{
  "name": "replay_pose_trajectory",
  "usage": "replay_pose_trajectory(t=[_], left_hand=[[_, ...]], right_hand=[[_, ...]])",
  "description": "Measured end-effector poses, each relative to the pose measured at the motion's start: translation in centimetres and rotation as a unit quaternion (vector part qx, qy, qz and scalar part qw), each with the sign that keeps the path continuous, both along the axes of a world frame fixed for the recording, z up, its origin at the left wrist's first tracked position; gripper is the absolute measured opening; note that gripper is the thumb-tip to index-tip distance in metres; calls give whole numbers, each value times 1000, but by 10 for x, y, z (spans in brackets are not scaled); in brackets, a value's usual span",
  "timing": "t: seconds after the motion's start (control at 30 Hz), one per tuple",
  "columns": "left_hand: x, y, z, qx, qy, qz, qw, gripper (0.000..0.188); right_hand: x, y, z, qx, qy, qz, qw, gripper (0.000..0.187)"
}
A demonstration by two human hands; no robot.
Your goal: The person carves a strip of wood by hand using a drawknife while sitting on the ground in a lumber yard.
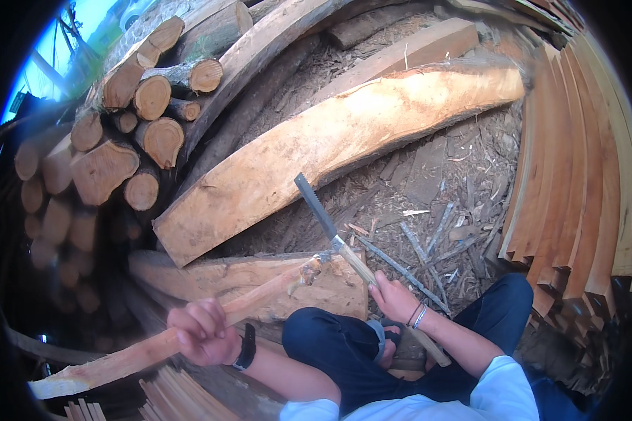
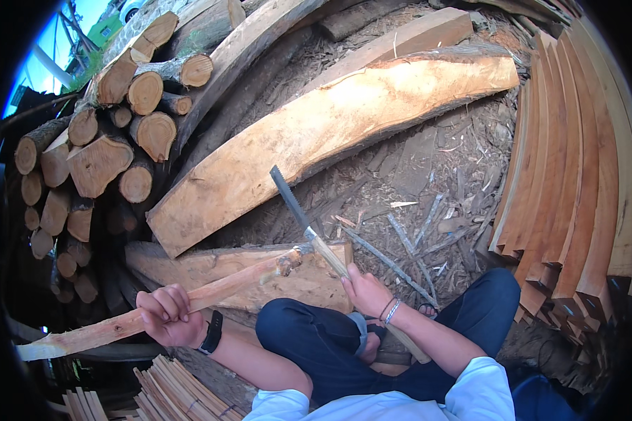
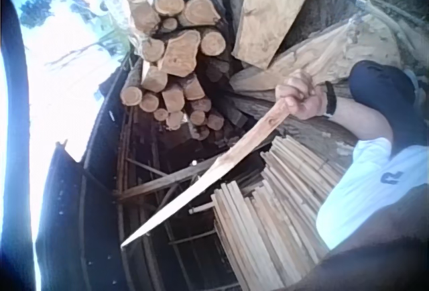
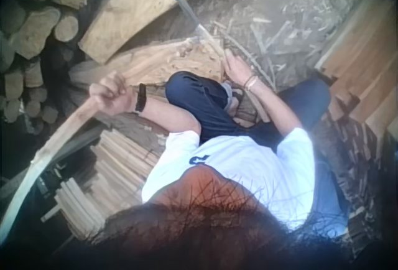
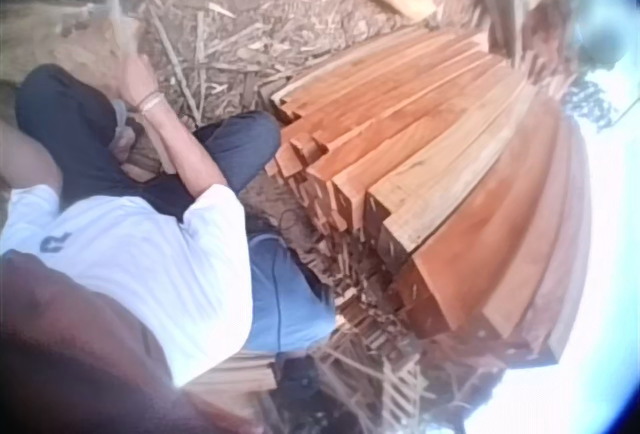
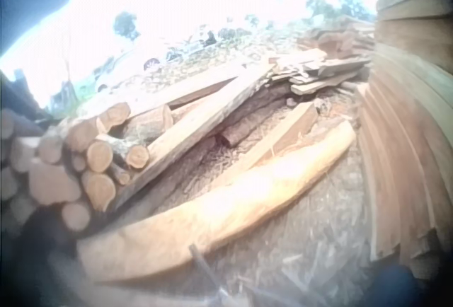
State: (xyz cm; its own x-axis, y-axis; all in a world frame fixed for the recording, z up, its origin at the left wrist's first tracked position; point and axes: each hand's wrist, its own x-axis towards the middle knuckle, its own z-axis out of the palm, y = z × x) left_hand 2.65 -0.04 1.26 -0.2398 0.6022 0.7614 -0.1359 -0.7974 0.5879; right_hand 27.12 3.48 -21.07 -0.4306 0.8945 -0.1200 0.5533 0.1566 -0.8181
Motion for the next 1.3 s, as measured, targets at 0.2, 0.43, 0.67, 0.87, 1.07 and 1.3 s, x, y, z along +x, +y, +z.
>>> replay_pose_trajectory(t=[0.2,0.43,0.67,0.87,1.07,1.3], left_hand=[[8,7,-2,-4,-5,-16,1000,34],[1,2,-1,-1,-10,-11,1000,33],[1,0,-1,-1,-15,1,1000,34],[4,4,-1,-3,-10,-16,1000,33],[-1,-2,-3,-1,-28,16,999,32],[1,-1,-1,-16,-6,39,999,31]], right_hand=[[-3,-39,-115,11,-196,53,979,21],[-15,-24,-8,-1,-153,70,986,17],[-7,-36,-65,-8,-161,64,985,21],[-18,-34,-46,-22,-160,74,984,17],[-17,-36,0,-5,-119,106,987,21],[-19,-41,-33,8,-141,91,986,18]])
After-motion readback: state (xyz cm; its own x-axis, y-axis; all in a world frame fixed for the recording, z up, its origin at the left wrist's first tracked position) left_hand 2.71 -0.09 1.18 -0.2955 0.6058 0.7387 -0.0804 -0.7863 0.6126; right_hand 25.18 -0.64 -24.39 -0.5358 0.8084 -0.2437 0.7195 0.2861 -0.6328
